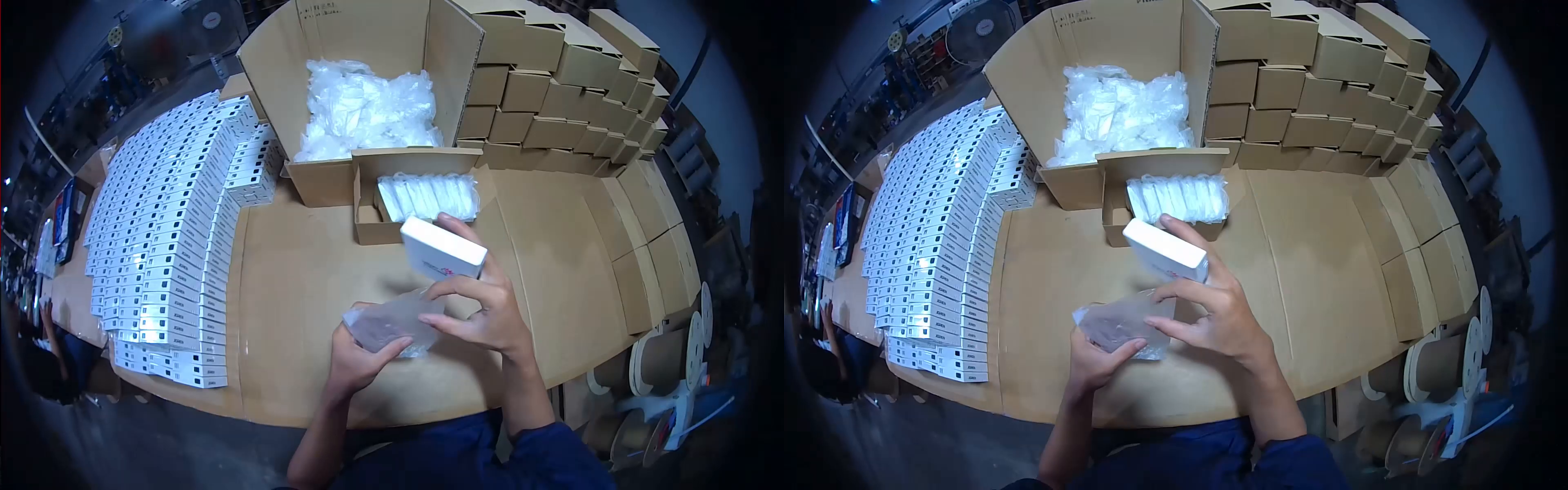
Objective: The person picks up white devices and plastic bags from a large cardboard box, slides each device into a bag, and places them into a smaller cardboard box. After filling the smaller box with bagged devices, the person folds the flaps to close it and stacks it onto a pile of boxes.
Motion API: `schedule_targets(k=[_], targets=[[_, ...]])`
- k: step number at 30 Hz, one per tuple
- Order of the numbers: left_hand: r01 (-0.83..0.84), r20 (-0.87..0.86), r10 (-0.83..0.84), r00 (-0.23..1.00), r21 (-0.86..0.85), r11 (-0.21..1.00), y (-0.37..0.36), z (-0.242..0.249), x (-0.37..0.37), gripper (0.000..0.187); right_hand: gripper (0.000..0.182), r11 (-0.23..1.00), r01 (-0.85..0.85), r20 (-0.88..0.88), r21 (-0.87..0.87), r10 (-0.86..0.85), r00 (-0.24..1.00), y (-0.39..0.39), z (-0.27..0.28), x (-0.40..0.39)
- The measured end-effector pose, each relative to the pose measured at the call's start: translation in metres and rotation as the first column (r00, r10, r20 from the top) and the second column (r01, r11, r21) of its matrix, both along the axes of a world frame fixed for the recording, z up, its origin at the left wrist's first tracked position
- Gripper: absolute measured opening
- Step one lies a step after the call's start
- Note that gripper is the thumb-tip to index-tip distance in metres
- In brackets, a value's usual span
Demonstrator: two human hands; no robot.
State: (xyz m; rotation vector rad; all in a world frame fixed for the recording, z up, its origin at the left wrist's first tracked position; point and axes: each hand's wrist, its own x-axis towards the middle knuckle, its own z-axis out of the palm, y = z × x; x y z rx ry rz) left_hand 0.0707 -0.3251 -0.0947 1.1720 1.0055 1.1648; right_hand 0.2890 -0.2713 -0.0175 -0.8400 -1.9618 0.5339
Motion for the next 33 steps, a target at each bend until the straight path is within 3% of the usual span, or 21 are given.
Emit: schedule_targets(k=[5,8,14,19,22,26,30,33], targets=[[-0.016,0.034,0.015,0.999,0.017,1.000,0.007,0.001,0.004,0.044,0.020,0.976,-0.191,0.055,-0.109,0.198,0.979,0.014,-0.002,-0.005],[-0.030,-0.201,0.028,0.979,-0.008,1.000,0.010,-0.006,0.000,0.042,0.015,0.961,-0.237,0.041,-0.144,0.245,0.969,0.015,-0.005,-0.010],[-0.113,-0.267,0.111,0.957,0.006,0.994,0.007,-0.037,0.004,0.045,0.016,0.884,-0.406,-0.028,-0.232,0.411,0.911,0.017,-0.021,-0.013],[-0.057,-0.195,0.058,0.979,0.009,0.998,0.005,-0.023,0.009,0.042,0.013,0.953,-0.267,-0.002,-0.145,0.270,0.963,0.017,-0.017,-0.017],[-0.023,-0.308,0.048,0.950,0.086,0.996,0.003,-0.011,0.008,0.042,0.017,0.944,-0.283,0.079,-0.167,0.299,0.951,0.025,-0.017,-0.012],[0.016,-0.276,0.009,0.961,0.086,0.996,0.003,-0.021,0.004,0.042,0.022,0.819,-0.440,0.072,-0.367,0.497,0.865,0.040,-0.013,-0.002],[0.026,-0.314,0.002,0.949,0.085,0.996,0.006,-0.019,0.002,0.041,0.021,0.924,-0.300,0.350,-0.236,0.369,0.861,0.040,0.000,-0.011],[0.050,-0.390,-0.001,0.921,0.115,0.992,0.007,-0.019,-0.001,0.040,0.019,0.922,-0.306,0.332,-0.239,0.373,0.866,0.049,-0.005,-0.010]])
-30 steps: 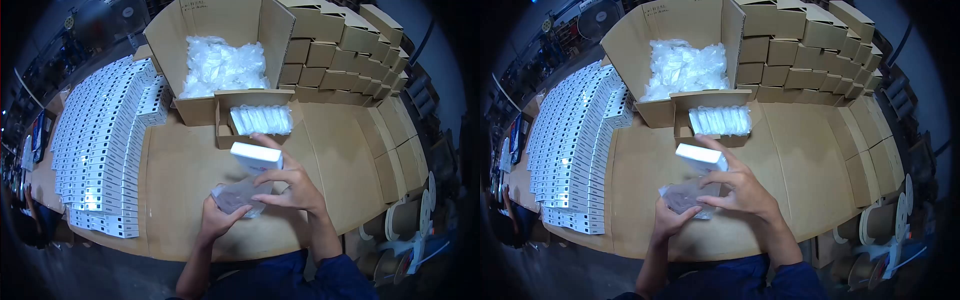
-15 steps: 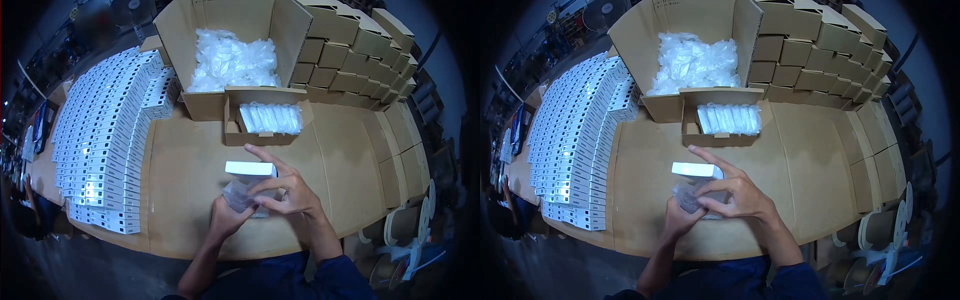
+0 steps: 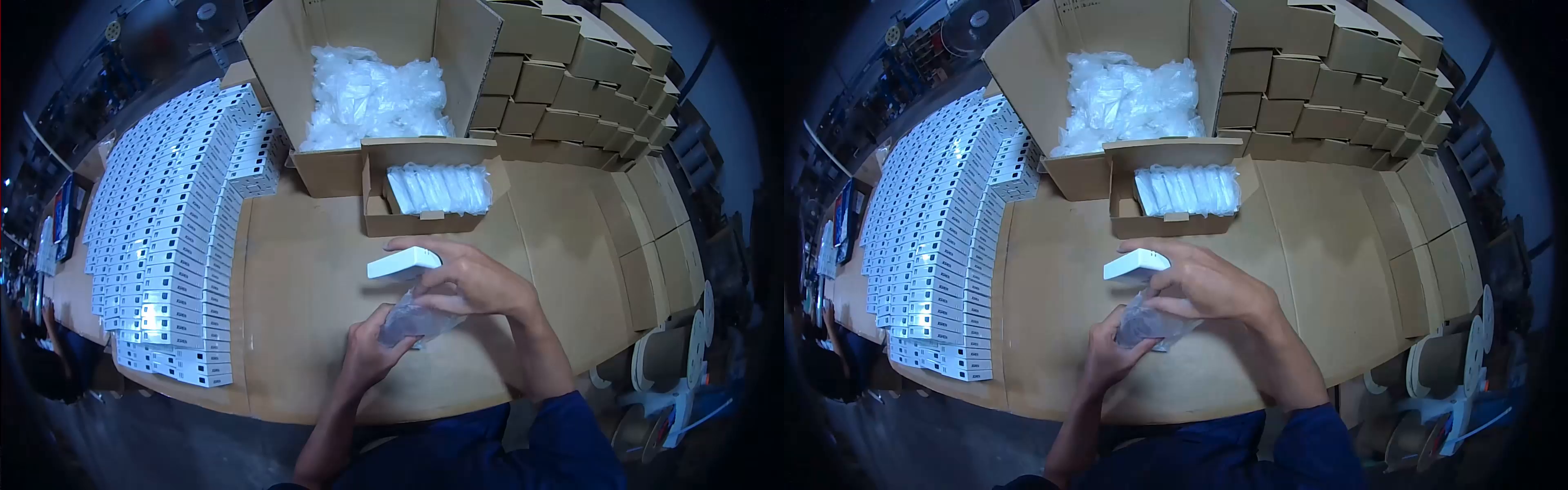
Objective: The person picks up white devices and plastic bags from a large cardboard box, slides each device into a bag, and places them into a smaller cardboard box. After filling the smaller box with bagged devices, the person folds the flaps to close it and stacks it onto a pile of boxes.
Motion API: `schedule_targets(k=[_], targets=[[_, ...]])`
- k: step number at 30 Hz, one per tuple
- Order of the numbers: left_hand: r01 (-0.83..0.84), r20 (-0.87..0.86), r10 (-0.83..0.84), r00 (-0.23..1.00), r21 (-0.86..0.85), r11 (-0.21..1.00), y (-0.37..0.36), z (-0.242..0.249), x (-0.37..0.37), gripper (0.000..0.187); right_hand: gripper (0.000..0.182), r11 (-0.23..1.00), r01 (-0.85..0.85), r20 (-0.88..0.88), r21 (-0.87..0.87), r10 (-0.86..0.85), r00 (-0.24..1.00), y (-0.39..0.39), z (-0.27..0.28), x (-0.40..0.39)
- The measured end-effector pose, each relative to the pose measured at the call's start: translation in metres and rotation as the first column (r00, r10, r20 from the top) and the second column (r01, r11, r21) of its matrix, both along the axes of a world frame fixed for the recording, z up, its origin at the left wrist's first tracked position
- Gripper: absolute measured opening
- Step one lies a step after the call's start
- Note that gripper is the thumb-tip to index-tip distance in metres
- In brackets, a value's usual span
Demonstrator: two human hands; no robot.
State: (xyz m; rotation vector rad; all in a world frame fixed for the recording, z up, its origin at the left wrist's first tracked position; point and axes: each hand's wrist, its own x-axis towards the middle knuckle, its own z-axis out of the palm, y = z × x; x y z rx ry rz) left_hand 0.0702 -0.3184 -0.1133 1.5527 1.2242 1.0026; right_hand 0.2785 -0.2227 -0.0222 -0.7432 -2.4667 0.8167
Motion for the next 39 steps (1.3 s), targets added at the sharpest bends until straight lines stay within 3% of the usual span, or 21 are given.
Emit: schedule_targets(k=[5,6,9,10,13,16,20,23,24,27,30,33,34,39], targets=[[-0.046,0.052,0.046,0.998,-0.003,0.999,0.003,-0.007,0.001,0.039,0.018,0.998,-0.029,0.023,0.061,0.027,0.999,-0.001,-0.004,-0.005],[-0.038,0.003,0.038,0.999,-0.021,0.999,0.003,-0.006,0.000,0.039,0.035,0.998,-0.037,0.087,0.058,0.032,0.996,-0.003,-0.006,-0.005],[-0.055,0.082,0.064,0.995,-0.113,0.992,0.002,-0.004,0.004,0.039,0.055,1.000,0.025,0.117,0.014,-0.026,0.993,-0.010,-0.002,-0.012],[-0.040,0.100,0.053,0.994,-0.129,0.991,0.002,-0.004,0.005,0.039,0.071,1.000,0.003,0.114,0.014,-0.004,0.994,-0.010,-0.003,-0.011],[-0.010,0.129,0.033,0.991,-0.173,0.985,0.003,-0.009,0.006,0.038,0.068,1.000,-0.001,0.173,-0.014,0.003,0.985,-0.010,-0.001,-0.011],[-0.010,0.128,0.033,0.991,-0.180,0.984,0.003,-0.022,0.005,0.038,0.052,0.998,0.045,-0.055,0.044,-0.043,0.998,-0.009,0.001,-0.005],[0.013,0.196,0.019,0.980,-0.164,0.986,0.002,-0.029,0.002,0.036,0.034,0.947,0.314,-0.363,0.067,-0.270,0.892,-0.005,-0.009,0.012],[0.043,0.195,-0.010,0.981,-0.170,0.985,0.002,-0.027,0.000,0.034,0.034,0.900,0.313,-0.456,-0.304,-0.426,0.782,-0.024,0.012,0.011],[0.059,0.186,-0.027,0.982,-0.169,0.984,0.002,-0.028,-0.001,0.033,0.034,0.949,0.249,-0.476,-0.194,-0.313,0.822,-0.021,0.008,0.016],[0.058,0.153,-0.031,0.988,-0.173,0.983,0.002,-0.027,-0.001,0.034,0.029,0.961,0.230,-0.460,0.155,-0.136,0.877,-0.013,0.002,0.007],[0.059,0.158,-0.031,0.987,-0.181,0.982,0.002,-0.024,0.000,0.035,0.022,0.962,0.258,-0.458,-0.087,-0.269,0.848,-0.019,0.002,-0.004],[0.033,0.221,0.012,0.975,-0.196,0.980,0.001,-0.023,0.000,0.036,0.018,0.971,0.236,-0.333,0.045,-0.208,0.920,-0.017,-0.001,-0.002],[-0.016,0.168,0.052,0.984,-0.205,0.979,0.000,-0.026,0.000,0.037,0.018,0.953,0.299,-0.314,0.040,-0.272,0.910,-0.021,0.003,-0.004],[-0.047,0.115,0.065,0.991,-0.149,0.988,0.002,-0.018,0.000,0.042,0.021,0.954,0.288,-0.215,0.082,-0.266,0.940,-0.023,0.005,-0.002]])
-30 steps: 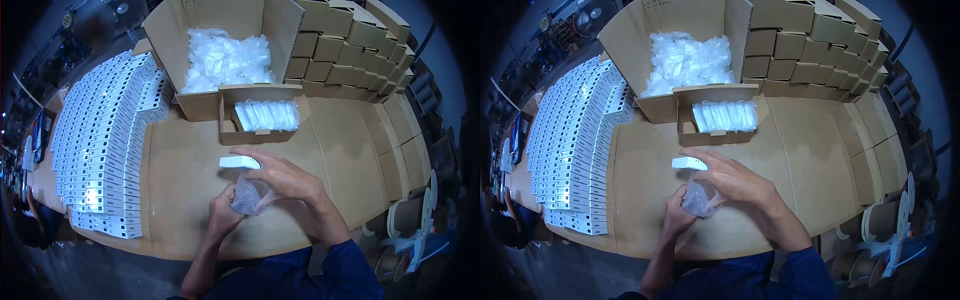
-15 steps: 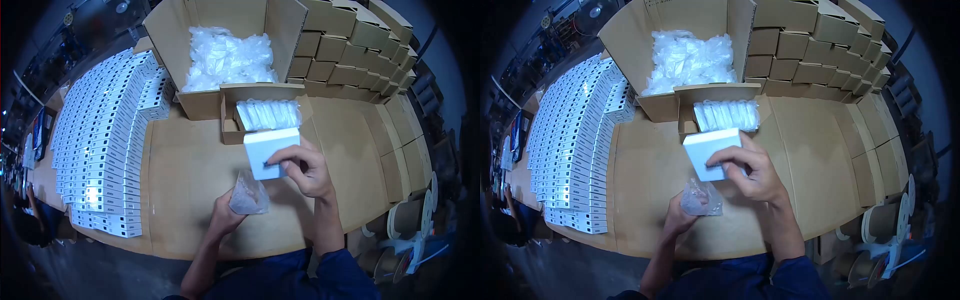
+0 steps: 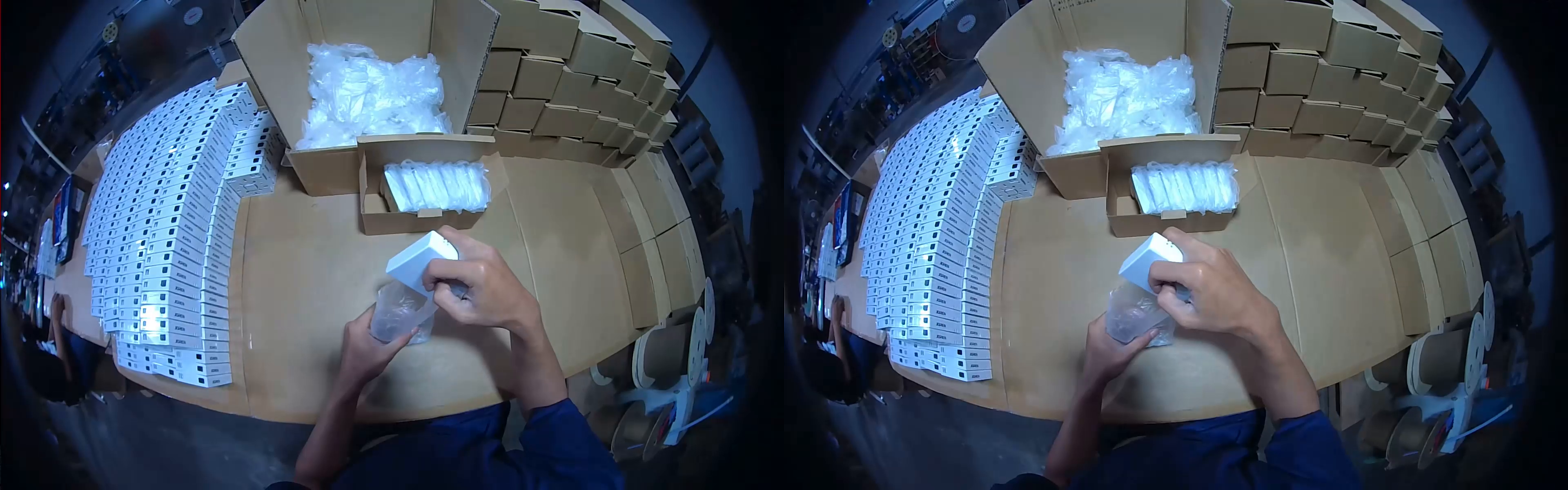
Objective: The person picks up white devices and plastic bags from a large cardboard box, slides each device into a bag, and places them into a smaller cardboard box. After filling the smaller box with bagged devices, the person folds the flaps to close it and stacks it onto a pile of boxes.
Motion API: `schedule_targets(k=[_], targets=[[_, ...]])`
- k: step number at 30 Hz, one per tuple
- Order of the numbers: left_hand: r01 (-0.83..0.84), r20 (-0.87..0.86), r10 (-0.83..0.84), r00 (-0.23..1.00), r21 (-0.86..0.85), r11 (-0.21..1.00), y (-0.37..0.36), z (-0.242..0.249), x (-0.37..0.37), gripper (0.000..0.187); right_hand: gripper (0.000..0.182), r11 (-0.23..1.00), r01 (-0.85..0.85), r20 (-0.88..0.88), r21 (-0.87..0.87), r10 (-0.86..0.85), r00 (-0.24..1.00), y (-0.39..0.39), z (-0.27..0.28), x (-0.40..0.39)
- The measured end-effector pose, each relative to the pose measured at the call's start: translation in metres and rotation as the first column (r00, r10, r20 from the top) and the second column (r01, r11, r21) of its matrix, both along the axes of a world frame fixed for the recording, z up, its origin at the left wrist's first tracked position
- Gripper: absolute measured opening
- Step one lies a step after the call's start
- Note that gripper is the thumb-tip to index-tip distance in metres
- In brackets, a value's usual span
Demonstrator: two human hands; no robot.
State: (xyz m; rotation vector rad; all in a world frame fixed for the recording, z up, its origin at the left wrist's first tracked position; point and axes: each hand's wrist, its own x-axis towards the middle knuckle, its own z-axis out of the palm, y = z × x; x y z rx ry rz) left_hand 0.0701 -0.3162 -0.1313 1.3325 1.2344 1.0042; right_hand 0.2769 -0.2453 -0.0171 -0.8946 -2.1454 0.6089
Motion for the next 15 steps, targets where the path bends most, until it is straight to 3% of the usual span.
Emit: schedule_targets(k=[5,8,12,15], targets=[[0.021,0.011,-0.021,1.000,-0.017,1.000,-0.001,-0.007,0.003,0.047,0.022,0.938,-0.290,-0.251,-0.188,0.239,0.938,0.013,0.002,-0.002],[0.023,0.125,-0.018,0.992,-0.044,0.999,-0.002,-0.006,0.002,0.050,0.021,0.921,-0.305,-0.324,-0.243,0.219,0.920,0.013,-0.009,-0.007],[0.039,0.213,-0.021,0.977,-0.082,0.996,-0.002,0.003,0.001,0.053,0.039,0.875,-0.329,-0.522,-0.354,0.107,0.846,0.006,-0.027,-0.017],[0.063,0.226,-0.037,0.973,-0.112,0.992,-0.001,0.002,-0.002,0.053,0.035,0.799,-0.368,-0.545,-0.475,0.061,0.837,0.008,-0.034,-0.011]])
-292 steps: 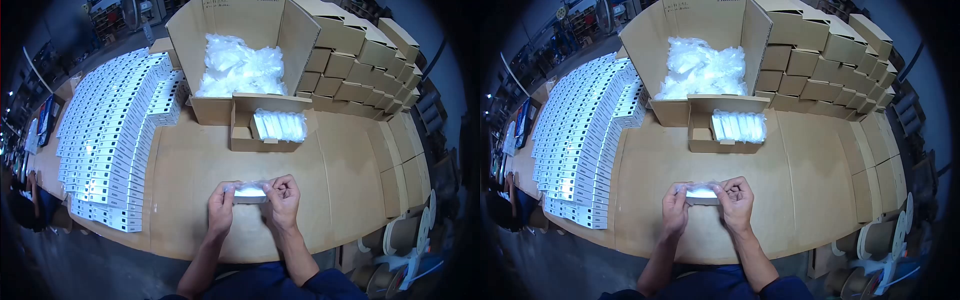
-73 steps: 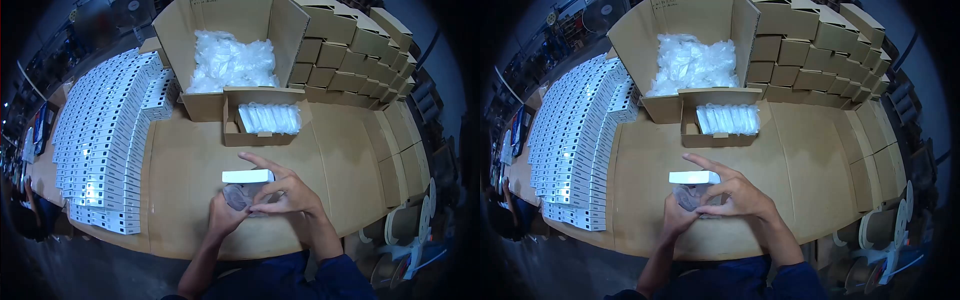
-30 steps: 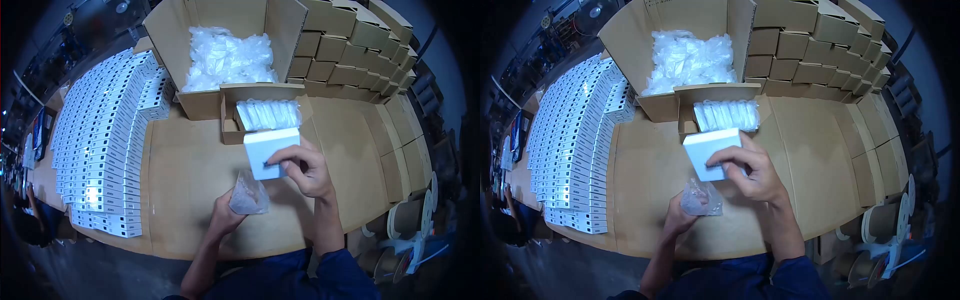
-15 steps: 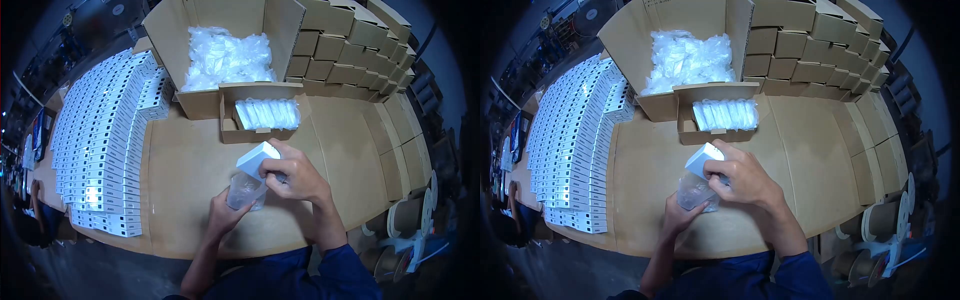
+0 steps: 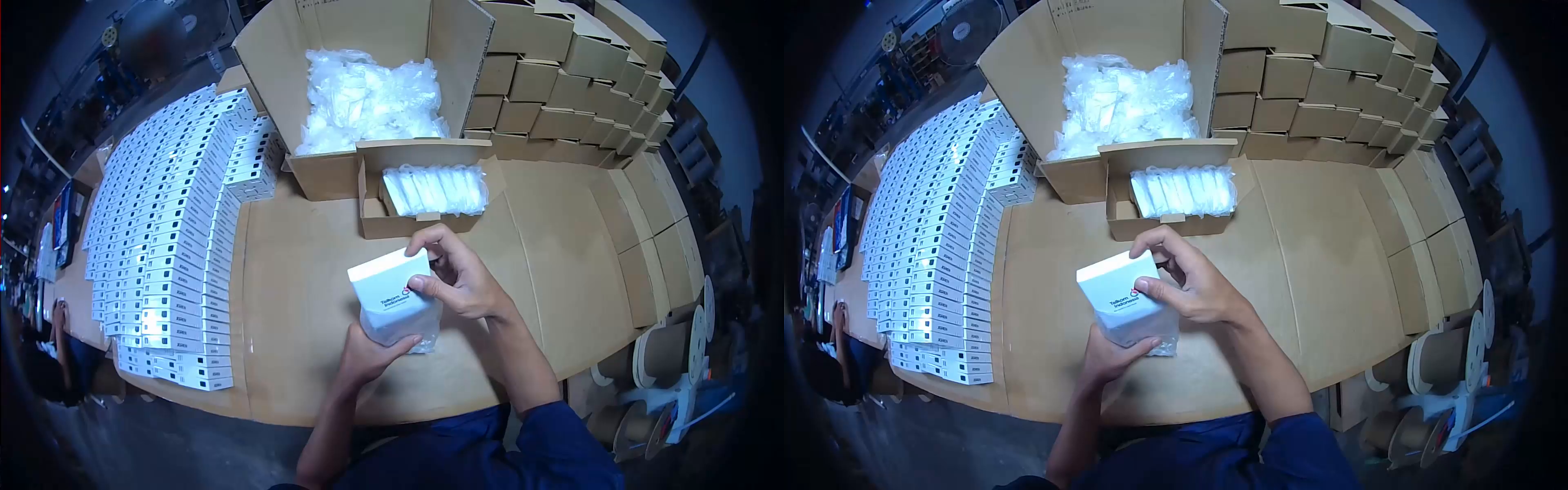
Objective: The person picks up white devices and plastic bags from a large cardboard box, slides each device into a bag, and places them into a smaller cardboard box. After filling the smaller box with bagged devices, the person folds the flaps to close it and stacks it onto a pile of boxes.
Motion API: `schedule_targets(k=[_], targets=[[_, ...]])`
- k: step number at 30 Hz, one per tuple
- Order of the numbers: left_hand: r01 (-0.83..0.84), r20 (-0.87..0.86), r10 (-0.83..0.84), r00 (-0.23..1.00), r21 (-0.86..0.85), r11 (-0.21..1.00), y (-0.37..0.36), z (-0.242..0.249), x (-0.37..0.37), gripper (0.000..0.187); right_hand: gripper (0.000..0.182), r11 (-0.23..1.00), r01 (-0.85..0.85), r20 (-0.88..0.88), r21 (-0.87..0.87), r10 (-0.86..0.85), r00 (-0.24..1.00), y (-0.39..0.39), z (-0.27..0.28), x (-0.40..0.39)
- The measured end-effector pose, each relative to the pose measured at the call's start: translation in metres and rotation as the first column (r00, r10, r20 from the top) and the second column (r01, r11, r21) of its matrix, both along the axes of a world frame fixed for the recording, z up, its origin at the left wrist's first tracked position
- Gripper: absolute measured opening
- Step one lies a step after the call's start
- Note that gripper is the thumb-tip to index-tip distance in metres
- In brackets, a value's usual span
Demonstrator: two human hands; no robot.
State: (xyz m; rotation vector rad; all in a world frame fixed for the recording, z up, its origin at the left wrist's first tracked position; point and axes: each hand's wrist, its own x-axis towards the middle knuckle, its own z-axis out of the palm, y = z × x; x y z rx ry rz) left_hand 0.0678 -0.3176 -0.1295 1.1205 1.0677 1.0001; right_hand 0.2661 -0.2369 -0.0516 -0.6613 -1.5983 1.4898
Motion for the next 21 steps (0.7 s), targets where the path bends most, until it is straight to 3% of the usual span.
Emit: schedule_targets(k=[5,7,10,14,17,18,21], targets=[[0.029,0.012,-0.029,1.000,-0.004,1.000,0.002,0.006,-0.005,0.061,0.029,0.992,0.028,0.042,-0.122,-0.023,0.999,0.001,-0.007,-0.001],[0.037,0.045,-0.037,0.998,0.010,0.999,0.001,0.005,-0.007,0.060,0.026,0.992,0.099,0.069,-0.076,-0.094,0.993,0.001,-0.017,-0.004],[-0.034,0.365,0.055,0.929,-0.063,0.997,-0.004,-0.027,-0.011,0.048,0.026,0.974,0.198,0.100,-0.108,-0.187,0.977,-0.004,-0.023,-0.007],[-0.092,0.402,0.152,0.903,-0.164,0.982,-0.002,-0.029,-0.009,0.044,0.037,0.960,0.217,0.112,-0.178,-0.199,0.973,-0.010,-0.039,-0.009],[-0.160,0.482,0.261,0.837,-0.241,0.957,-0.002,-0.024,-0.003,0.045,0.048,0.929,0.197,-0.312,-0.313,-0.296,0.903,-0.014,-0.047,-0.018],[-0.184,0.495,0.285,0.821,-0.243,0.952,-0.002,-0.025,-0.003,0.045,0.048,0.954,0.142,-0.339,-0.263,-0.229,0.912,-0.018,-0.055,-0.010],[-0.217,0.483,0.291,0.826,-0.205,0.955,0.000,-0.028,-0.004,0.046,0.035,0.904,0.146,-0.304,-0.402,-0.283,0.910,-0.037,-0.078,-0.010]])
